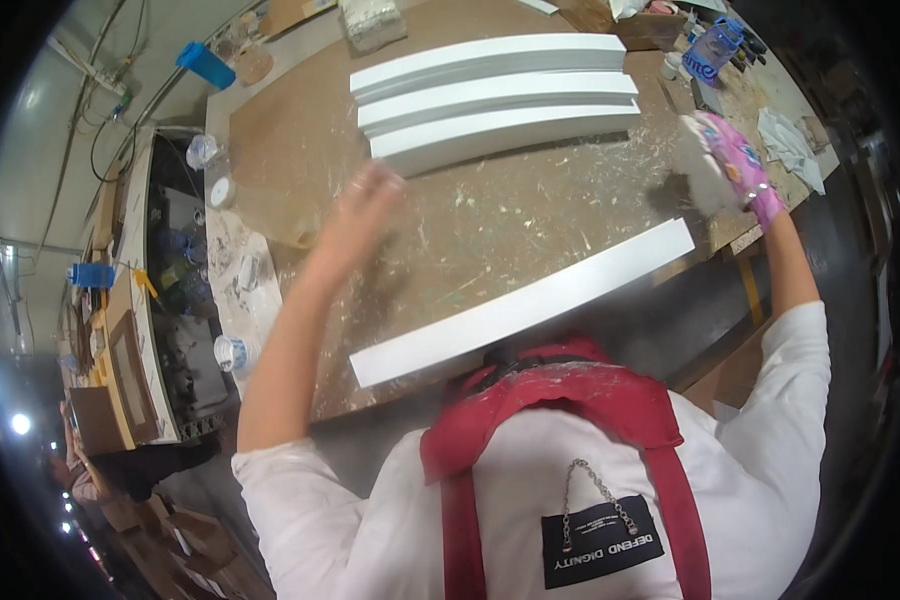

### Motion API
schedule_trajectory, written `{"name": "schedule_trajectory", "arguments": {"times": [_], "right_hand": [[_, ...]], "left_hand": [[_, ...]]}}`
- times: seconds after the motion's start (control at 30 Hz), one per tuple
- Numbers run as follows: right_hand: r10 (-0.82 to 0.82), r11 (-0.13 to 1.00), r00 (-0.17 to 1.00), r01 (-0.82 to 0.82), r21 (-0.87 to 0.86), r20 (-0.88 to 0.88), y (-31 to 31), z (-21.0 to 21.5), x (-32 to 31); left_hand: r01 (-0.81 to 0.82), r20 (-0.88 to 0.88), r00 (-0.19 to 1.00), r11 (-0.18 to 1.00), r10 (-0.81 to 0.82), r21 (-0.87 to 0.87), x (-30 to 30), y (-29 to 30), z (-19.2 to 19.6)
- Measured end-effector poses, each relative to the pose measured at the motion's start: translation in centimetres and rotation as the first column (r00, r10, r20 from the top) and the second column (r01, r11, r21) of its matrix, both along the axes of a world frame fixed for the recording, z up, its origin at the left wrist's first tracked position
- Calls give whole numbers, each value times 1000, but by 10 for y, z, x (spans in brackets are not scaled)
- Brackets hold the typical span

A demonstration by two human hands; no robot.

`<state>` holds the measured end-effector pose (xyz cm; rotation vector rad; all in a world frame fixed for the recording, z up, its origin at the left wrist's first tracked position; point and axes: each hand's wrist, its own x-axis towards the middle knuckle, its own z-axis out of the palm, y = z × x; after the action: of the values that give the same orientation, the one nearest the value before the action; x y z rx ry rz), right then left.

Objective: The person wipes white wood molding pieces with a cloth and a liquid from a bottle on a workbench.

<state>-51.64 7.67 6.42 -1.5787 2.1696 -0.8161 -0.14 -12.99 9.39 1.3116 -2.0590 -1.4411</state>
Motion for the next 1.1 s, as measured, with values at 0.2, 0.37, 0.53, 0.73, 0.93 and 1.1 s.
{"name": "schedule_trajectory", "arguments": {"times": [0.2,0.37,0.53,0.73,0.93,1.1], "right_hand": [[524,839,757,-537,86,-391,-84,-28,1],[175,957,617,-289,14,768,-136,-63,6],[407,910,839,-406,-82,362,-96,-56,-3],[-51,978,493,-153,145,869,-36,-77,8],[489,807,861,-508,300,141,-53,-41,10],[497,866,864,-487,-109,85,-132,82,189]], "left_hand": [[-347,51,928,905,370,-247,-17,-127,-67],[-227,-244,930,953,273,202,-28,-163,-108],[-372,-299,901,915,315,-158,-34,-97,-58],[-206,-349,915,978,200,21,20,-30,-22],[-86,-242,962,979,130,184,34,1,-21],[-112,-252,954,973,162,201,37,14,-9]]}}
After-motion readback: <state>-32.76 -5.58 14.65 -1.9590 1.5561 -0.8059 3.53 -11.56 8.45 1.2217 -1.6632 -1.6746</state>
